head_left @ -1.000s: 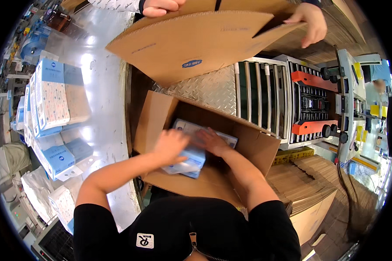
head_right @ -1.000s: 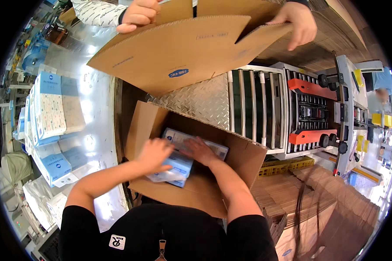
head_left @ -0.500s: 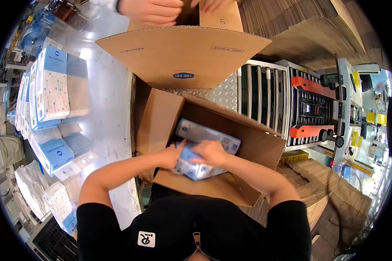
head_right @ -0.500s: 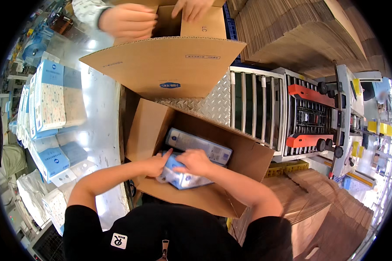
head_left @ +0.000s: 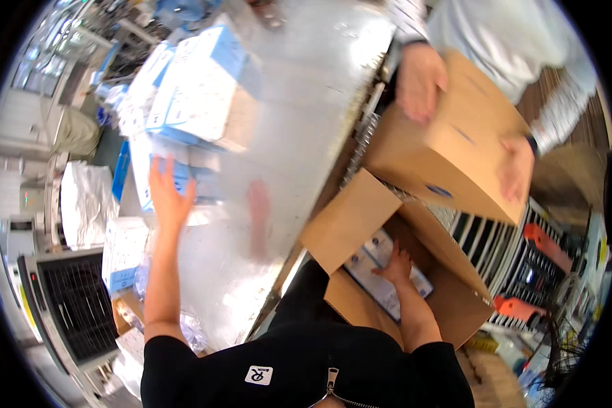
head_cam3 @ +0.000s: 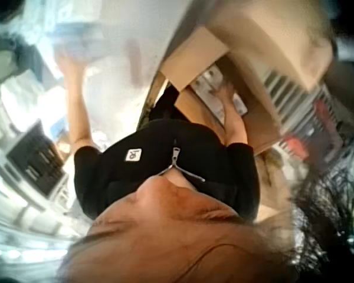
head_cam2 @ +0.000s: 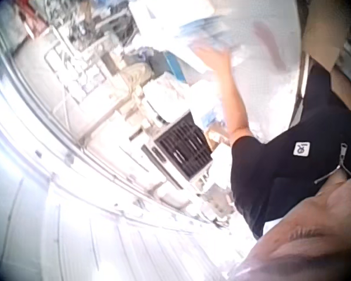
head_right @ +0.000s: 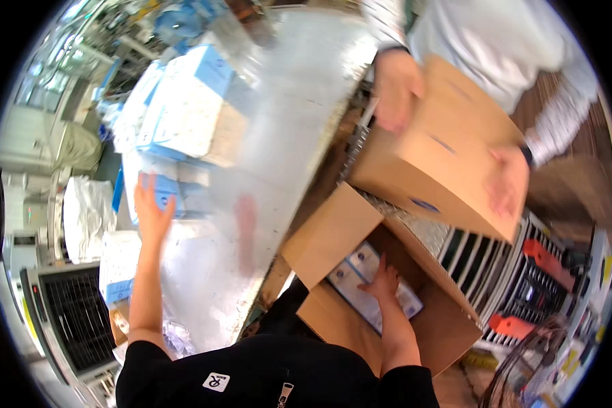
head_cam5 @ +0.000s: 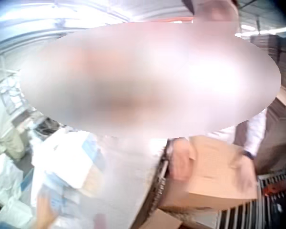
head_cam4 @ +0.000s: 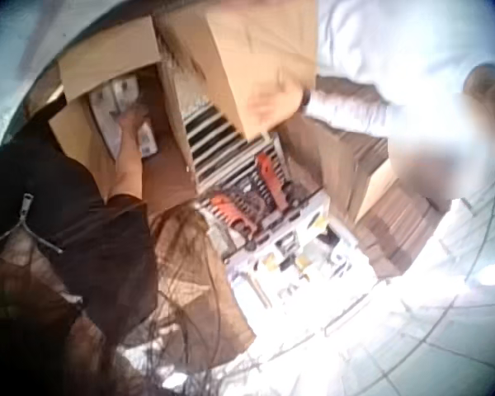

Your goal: The person packs boxes with rectangular blue product cartons, folds the cardboard flaps, and places the sealed boxes onto a conveyor belt.

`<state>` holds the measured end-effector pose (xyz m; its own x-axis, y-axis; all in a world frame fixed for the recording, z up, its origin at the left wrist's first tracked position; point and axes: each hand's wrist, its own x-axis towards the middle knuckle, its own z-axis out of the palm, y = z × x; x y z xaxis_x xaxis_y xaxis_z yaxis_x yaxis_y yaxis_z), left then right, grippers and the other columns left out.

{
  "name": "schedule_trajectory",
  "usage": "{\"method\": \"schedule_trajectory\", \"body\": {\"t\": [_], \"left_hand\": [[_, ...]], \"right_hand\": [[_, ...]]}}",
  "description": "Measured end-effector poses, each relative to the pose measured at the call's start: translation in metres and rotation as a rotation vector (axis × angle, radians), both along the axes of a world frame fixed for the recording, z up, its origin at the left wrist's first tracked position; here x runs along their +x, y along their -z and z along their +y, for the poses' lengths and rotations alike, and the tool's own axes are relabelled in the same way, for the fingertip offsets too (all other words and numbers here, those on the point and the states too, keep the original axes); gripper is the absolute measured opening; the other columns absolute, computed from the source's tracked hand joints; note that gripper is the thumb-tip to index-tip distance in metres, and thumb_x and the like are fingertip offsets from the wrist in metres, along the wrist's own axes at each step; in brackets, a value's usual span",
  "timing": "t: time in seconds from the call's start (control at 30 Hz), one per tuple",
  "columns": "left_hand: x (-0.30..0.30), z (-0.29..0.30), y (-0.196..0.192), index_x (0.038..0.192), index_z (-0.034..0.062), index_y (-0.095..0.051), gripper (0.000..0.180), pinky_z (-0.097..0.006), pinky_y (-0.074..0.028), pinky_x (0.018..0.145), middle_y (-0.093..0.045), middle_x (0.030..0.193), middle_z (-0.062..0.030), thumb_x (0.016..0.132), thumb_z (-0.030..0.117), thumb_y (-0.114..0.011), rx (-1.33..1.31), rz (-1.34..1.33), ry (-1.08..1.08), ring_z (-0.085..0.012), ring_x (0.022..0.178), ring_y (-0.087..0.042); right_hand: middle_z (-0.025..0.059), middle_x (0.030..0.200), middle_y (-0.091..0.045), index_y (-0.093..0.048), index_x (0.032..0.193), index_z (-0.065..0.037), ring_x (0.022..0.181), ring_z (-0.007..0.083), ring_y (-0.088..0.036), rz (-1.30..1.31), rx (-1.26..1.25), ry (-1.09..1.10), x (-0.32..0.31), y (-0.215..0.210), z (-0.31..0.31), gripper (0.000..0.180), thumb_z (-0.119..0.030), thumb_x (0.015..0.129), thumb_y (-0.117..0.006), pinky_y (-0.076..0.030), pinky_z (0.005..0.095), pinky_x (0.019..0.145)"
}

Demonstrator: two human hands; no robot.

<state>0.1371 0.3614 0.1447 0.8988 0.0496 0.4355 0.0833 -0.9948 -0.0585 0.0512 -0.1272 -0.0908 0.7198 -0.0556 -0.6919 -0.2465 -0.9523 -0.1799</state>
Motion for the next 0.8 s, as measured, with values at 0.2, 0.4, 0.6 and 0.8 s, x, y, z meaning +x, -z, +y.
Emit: {"method": "schedule_trajectory", "body": {"t": [0.2, 0.4, 0.6, 0.8], "left_hand": [[-0.026, 0.135, 0.005, 0.142, 0.0131, -0.018, 0.091, -0.044, -0.041, 0.090, -0.040, 0.124, -0.0290, 0.068, 0.027, -0.068, -0.606, 0.303, -0.681, -0.0413, 0.109, -0.048], [-0.155, 0.011, -0.023, 0.142, 0.0154, -0.019, 0.094, -0.047, -0.037, 0.094, -0.038, 0.124, -0.0292, 0.065, 0.027, -0.071, -0.543, 0.661, -0.112, -0.0440, 0.116, -0.040], [-0.029, 0.073, -0.017, 0.133, -0.0010, -0.033, 0.082, -0.045, -0.037, 0.094, -0.037, 0.131, -0.0266, 0.072, 0.038, -0.071, -0.440, 0.073, -0.164, -0.0400, 0.120, -0.038], [0.061, 0.134, 0.024, 0.108, -0.0008, -0.056, 0.057, -0.041, -0.047, 0.077, -0.063, 0.091, -0.0207, 0.082, 0.050, -0.052, -0.584, 0.273, -0.340, -0.0347, 0.087, -0.061]], "right_hand": [[0.0183, 0.119, -0.049, -0.041, 0.128, -0.007, 0.109, 0.0349, -0.047, 0.021, 0.330, -0.310, 0.043, -0.043, 0.028, 0.080, -0.030, 0.061, -0.078, -0.041, 0.0440, 0.088], [0.0158, 0.116, -0.051, -0.054, 0.113, -0.006, 0.105, 0.0330, -0.051, -0.689, 0.685, -0.518, 0.063, -0.218, 0.115, 0.064, -0.020, 0.056, -0.079, -0.042, 0.0412, 0.087], [0.0154, 0.117, -0.048, -0.038, 0.130, -0.010, 0.115, 0.0312, -0.043, -0.715, 0.634, -1.146, 0.059, -0.269, 0.262, 0.093, -0.025, 0.050, -0.082, -0.022, 0.0512, 0.103], [0.0139, 0.111, -0.050, -0.041, 0.128, -0.010, 0.110, 0.0283, -0.047, -0.653, 0.569, -1.302, 0.063, -0.259, 0.290, 0.089, -0.022, 0.050, -0.081, -0.027, 0.0453, 0.102]]}}
